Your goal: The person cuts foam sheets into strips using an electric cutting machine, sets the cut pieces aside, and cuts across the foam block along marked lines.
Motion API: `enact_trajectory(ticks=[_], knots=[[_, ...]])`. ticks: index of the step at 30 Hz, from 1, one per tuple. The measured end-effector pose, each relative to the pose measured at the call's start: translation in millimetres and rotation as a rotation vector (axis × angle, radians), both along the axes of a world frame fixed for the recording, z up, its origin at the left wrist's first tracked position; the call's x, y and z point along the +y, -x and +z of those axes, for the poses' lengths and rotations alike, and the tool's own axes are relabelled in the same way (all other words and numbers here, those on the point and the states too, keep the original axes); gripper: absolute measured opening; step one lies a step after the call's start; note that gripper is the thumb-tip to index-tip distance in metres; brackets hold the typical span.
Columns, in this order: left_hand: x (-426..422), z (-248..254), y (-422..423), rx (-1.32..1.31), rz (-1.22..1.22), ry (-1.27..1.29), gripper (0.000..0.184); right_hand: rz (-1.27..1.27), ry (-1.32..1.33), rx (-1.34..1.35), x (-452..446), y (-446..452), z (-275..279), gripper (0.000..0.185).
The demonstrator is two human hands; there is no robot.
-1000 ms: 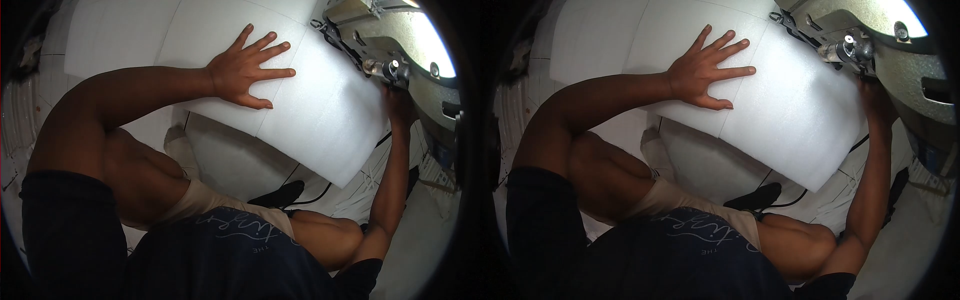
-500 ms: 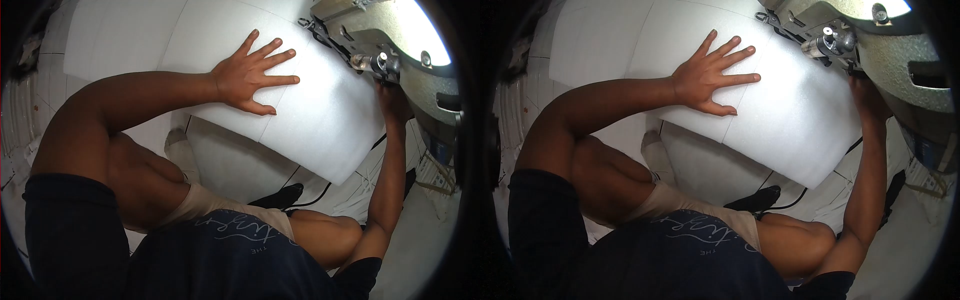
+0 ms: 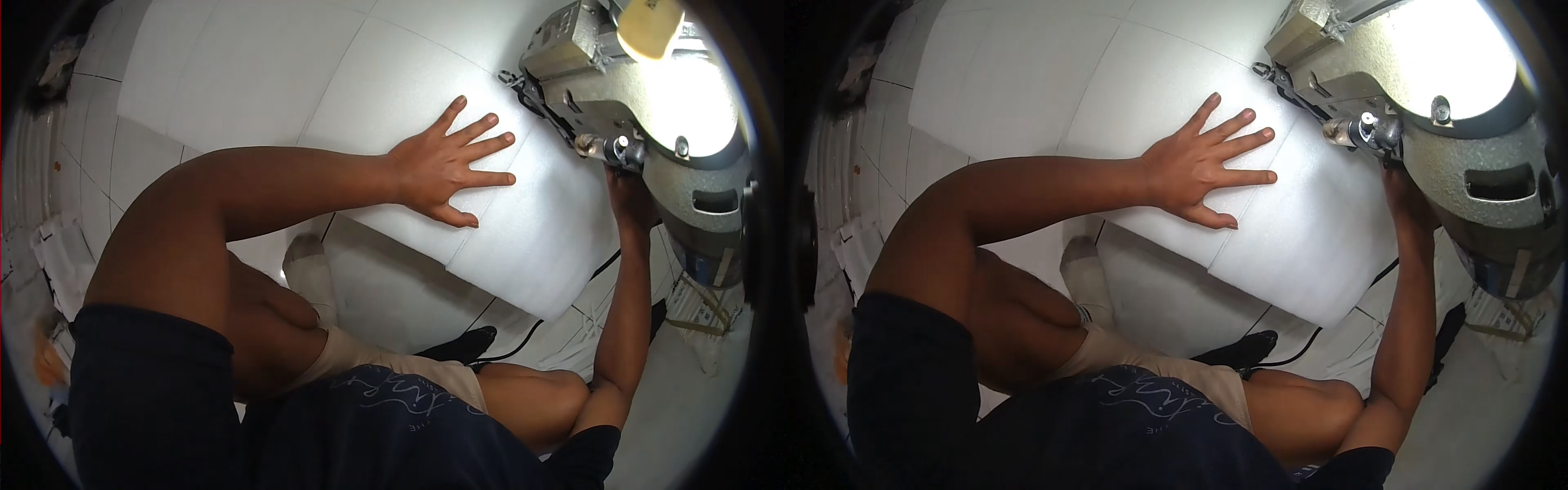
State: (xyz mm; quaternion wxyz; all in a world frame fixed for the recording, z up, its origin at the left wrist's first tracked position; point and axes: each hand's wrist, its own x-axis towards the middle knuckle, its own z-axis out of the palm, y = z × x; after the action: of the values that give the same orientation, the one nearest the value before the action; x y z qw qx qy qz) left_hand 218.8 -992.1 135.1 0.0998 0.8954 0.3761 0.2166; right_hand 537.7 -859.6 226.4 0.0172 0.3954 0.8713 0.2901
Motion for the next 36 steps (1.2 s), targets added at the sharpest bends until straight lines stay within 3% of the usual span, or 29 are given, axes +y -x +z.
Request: enact_trajectory(ticks=[5,12,14,15,16,17,18,20,21,22,24,26,32,35,36], knots=[[0,1,1,0.027,-0.01,-0.008,0.071,-0.048,0.014,0.025,-5,15,4,0.036],[-4,2,2,-0.059,-0.034,0.032,0.069,0.075,-0.083,0.127,-11,30,10,0.038],[7,13,14,-0.103,-0.045,0.044,0.067,0.117,-0.132,-0.117,-6,20,12,0.037],[13,19,30,-0.25,-0.086,0.157,0.065,0.142,0.145,-0.004,-6,15,19,0.057],[18,22,48,-0.395,-0.131,0.279,0.064,0.132,0.128,0.002,2,6,23,0.057],[29,27,70,-0.353,-0.018,0.237,0.063,-0.001,0.628,0.282,13,-16,23,0.05],[36,35,106,-0.309,0.082,0.194,0.062,-0.063,0.878,0.432,12,-21,26,0.051],[32,45,159,0.231,0.473,0.065,0.074,-0.271,1.322,0.788,10,-29,30,0.052],[25,44,172,0.346,0.503,0.119,0.08,-0.093,0.833,0.543,6,-25,29,0.051],[16,40,176,0.464,0.533,0.174,0.085,-0.129,0.693,0.462,1,-15,31,0.053],[4,16,172,0.372,0.545,0.218,0.094,-0.223,0.423,0.296,-11,6,35,0.056],[5,3,171,0.307,0.54,0.214,0.094,-0.245,0.743,0.451,-7,4,28,0.058],[3,-5,169,0.139,0.522,0.179,0.085,-0.036,0.418,0.136,2,-37,-14,0.055],[2,-10,165,0.113,0.509,0.157,0.079,-0.073,0.422,0.027,-6,-30,1,0.06],[3,-9,164,0.114,0.504,0.165,0.079,-0.109,0.472,0.105,-10,-27,2,0.06]])
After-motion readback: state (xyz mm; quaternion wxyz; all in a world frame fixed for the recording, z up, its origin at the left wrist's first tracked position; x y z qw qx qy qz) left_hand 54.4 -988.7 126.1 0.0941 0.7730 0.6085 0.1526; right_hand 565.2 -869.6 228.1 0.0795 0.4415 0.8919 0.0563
